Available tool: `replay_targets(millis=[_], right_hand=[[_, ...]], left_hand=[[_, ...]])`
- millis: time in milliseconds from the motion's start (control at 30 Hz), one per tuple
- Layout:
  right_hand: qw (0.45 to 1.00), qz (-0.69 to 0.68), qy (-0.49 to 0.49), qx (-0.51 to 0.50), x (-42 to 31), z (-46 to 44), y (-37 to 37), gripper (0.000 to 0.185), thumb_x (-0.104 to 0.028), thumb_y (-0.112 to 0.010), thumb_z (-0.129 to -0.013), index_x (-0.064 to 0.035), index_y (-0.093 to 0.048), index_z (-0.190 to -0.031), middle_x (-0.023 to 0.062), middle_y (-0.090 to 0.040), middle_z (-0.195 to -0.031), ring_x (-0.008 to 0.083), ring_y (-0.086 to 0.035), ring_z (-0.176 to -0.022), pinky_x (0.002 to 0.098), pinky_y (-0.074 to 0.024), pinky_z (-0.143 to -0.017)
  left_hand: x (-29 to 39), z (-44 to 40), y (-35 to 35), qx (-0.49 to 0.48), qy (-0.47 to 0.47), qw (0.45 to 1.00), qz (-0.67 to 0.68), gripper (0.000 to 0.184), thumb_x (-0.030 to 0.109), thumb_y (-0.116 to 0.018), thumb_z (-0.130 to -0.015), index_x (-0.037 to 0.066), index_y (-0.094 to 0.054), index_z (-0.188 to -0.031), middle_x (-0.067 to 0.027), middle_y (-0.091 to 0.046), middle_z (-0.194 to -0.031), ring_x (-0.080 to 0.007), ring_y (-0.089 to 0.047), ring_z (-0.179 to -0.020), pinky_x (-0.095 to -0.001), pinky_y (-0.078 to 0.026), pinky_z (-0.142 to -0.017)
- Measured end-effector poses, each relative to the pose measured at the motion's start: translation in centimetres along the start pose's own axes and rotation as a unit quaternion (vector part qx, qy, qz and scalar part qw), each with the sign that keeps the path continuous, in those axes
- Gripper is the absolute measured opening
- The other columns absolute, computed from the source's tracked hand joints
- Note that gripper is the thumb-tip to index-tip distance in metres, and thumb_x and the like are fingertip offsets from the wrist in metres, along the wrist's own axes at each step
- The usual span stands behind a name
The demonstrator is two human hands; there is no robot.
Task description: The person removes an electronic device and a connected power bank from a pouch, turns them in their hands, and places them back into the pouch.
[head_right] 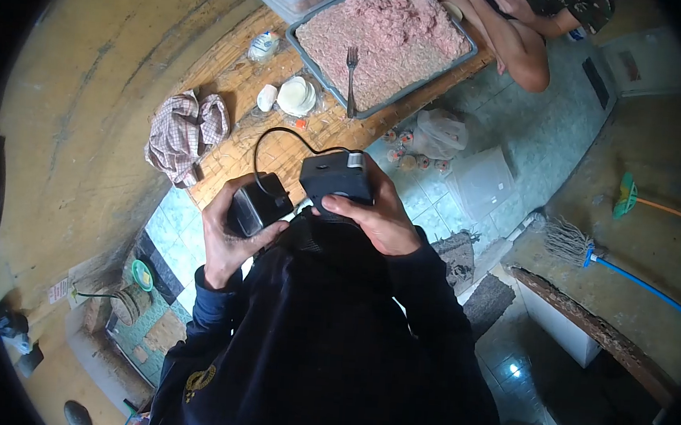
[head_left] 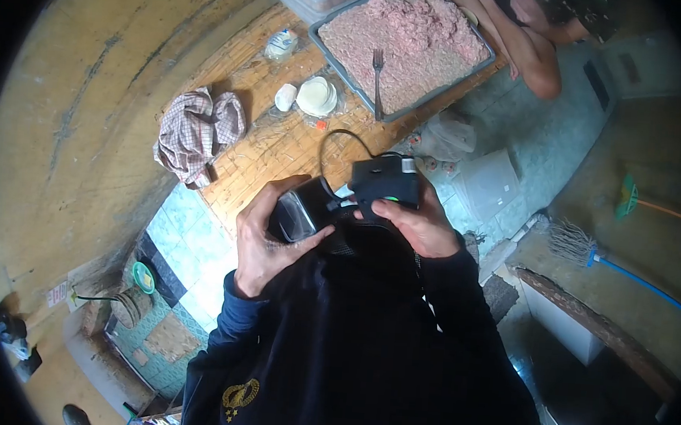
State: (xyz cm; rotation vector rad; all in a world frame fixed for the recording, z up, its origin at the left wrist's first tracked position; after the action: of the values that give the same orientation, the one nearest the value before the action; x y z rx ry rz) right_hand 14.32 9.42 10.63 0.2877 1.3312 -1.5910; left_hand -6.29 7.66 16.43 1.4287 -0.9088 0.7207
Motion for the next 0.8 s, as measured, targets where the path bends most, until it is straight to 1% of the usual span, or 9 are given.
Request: replay_targets(millis=[133, 167, 267, 333, 467, 600, 633, 767, 800], right_hand=[[0.982, 0.168, 0.078, 0.045, 0.7, -2.2, 2.1, 0.059, -0.003, -0.084, -0.083, -0.0037, -0.053, -0.134, 0.0084, -0.063, -0.124, 0.0184, -0.063, -0.118, 0.0345, -0.0536, -0.102], [0.989, 0.122, 0.070, 0.046, 1.4, -2.6, 2.2, 0.062, -0.004, -0.086, -0.082, -0.0039, -0.054, -0.135, 0.0070, -0.064, -0.123, 0.0158, -0.063, -0.116, 0.0313, -0.0507, -0.101], [0.995, 0.055, 0.063, 0.053, 1.6, -2.7, 1.3, 0.064, -0.005, -0.087, -0.082, -0.0038, -0.053, -0.136, 0.0068, -0.063, -0.123, 0.0156, -0.062, -0.116, 0.0324, -0.0511, -0.101], [0.994, 0.070, 0.065, 0.052, 1.5, -2.7, 0.9, 0.064, -0.003, -0.086, -0.082, -0.0036, -0.053, -0.136, 0.0069, -0.063, -0.124, 0.0155, -0.062, -0.117, 0.0323, -0.0517, -0.101], [0.984, 0.132, 0.109, 0.043, 0.2, -2.6, -0.8, 0.065, 0.003, -0.086, -0.080, -0.0032, -0.053, -0.136, 0.0073, -0.062, -0.126, 0.0154, -0.062, -0.117, 0.0307, -0.0539, -0.100], [0.989, 0.092, 0.100, 0.060, 0.7, -2.4, -1.3, 0.066, 0.006, -0.086, -0.078, -0.0028, -0.054, -0.135, 0.0077, -0.062, -0.126, 0.0151, -0.064, -0.114, 0.0292, -0.0555, -0.097], [0.983, 0.129, 0.110, 0.072, 0.6, -2.4, -1.2, 0.065, 0.006, -0.086, -0.078, -0.0025, -0.054, -0.134, 0.0077, -0.062, -0.125, 0.0150, -0.064, -0.113, 0.0291, -0.0560, -0.096], [0.973, 0.175, 0.115, 0.097, 0.7, -2.6, -0.6, 0.063, 0.007, -0.086, -0.077, -0.0013, -0.055, -0.132, 0.0074, -0.064, -0.123, 0.0145, -0.064, -0.112, 0.0293, -0.0565, -0.095], [0.973, 0.175, 0.113, 0.098, 0.8, -2.6, -0.6, 0.063, 0.007, -0.086, -0.077, -0.0013, -0.055, -0.132, 0.0074, -0.064, -0.123, 0.0145, -0.064, -0.112, 0.0293, -0.0565, -0.095]], left_hand=[[-3.8, 0.3, -0.9, 0.012, 0.061, 0.996, 0.061, 0.065, 0.016, -0.095, -0.071, 0.001, -0.065, -0.127, -0.0161, -0.074, -0.114, -0.0271, -0.074, -0.103, -0.0363, -0.057, -0.092], [-4.1, 0.4, -1.0, 0.009, 0.069, 0.997, 0.041, 0.064, 0.016, -0.094, -0.072, 0.002, -0.065, -0.127, -0.0167, -0.074, -0.114, -0.0279, -0.074, -0.103, -0.0365, -0.057, -0.092], [-4.2, 0.8, -0.8, 0.006, 0.086, 0.996, 0.008, 0.062, 0.018, -0.093, -0.073, 0.005, -0.065, -0.127, -0.0174, -0.074, -0.113, -0.0298, -0.074, -0.104, -0.0378, -0.057, -0.092], [-2.4, 0.6, -0.5, 0.002, 0.056, 0.998, -0.040, 0.063, 0.017, -0.094, -0.071, 0.004, -0.066, -0.126, -0.0168, -0.074, -0.113, -0.0317, -0.074, -0.104, -0.0390, -0.058, -0.090], [-3.2, 1.4, -1.6, 0.001, 0.074, 0.997, -0.032, 0.067, 0.024, -0.095, -0.069, 0.003, -0.066, -0.125, -0.0161, -0.073, -0.112, -0.0334, -0.074, -0.103, -0.0403, -0.058, -0.090], [-3.4, 2.1, -2.8, -0.001, 0.093, 0.995, -0.042, 0.074, 0.029, -0.097, -0.067, 0.002, -0.062, -0.127, -0.0178, -0.073, -0.111, -0.0359, -0.073, -0.103, -0.0418, -0.058, -0.089], [-3.7, 2.3, -3.2, -0.006, 0.102, 0.995, -0.002, 0.079, 0.029, -0.098, -0.066, 0.001, -0.060, -0.129, -0.0195, -0.072, -0.112, -0.0362, -0.073, -0.102, -0.0411, -0.058, -0.089], [-4.9, 2.6, -4.9, -0.040, 0.126, 0.988, 0.084, 0.081, 0.030, -0.099, -0.067, -0.001, -0.059, -0.131, -0.0186, -0.072, -0.114, -0.0311, -0.073, -0.104, -0.0395, -0.056, -0.093], [-5.1, 2.7, -5.6, -0.072, 0.119, 0.982, 0.131, 0.084, 0.029, -0.099, -0.069, -0.002, -0.056, -0.135, -0.0180, -0.070, -0.120, -0.0285, -0.069, -0.112, -0.0388, -0.054, -0.097]])
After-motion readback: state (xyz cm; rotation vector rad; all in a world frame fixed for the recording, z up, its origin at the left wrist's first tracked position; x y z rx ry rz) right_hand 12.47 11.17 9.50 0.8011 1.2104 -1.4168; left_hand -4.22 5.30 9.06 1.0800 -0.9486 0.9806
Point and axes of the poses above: each hand's wrist, its own z-axis away from the middle knuckle, its own y-axis out of the back of the hand, x = y × z, the point moved 9 cm from there along -z, towards the middle knuckle
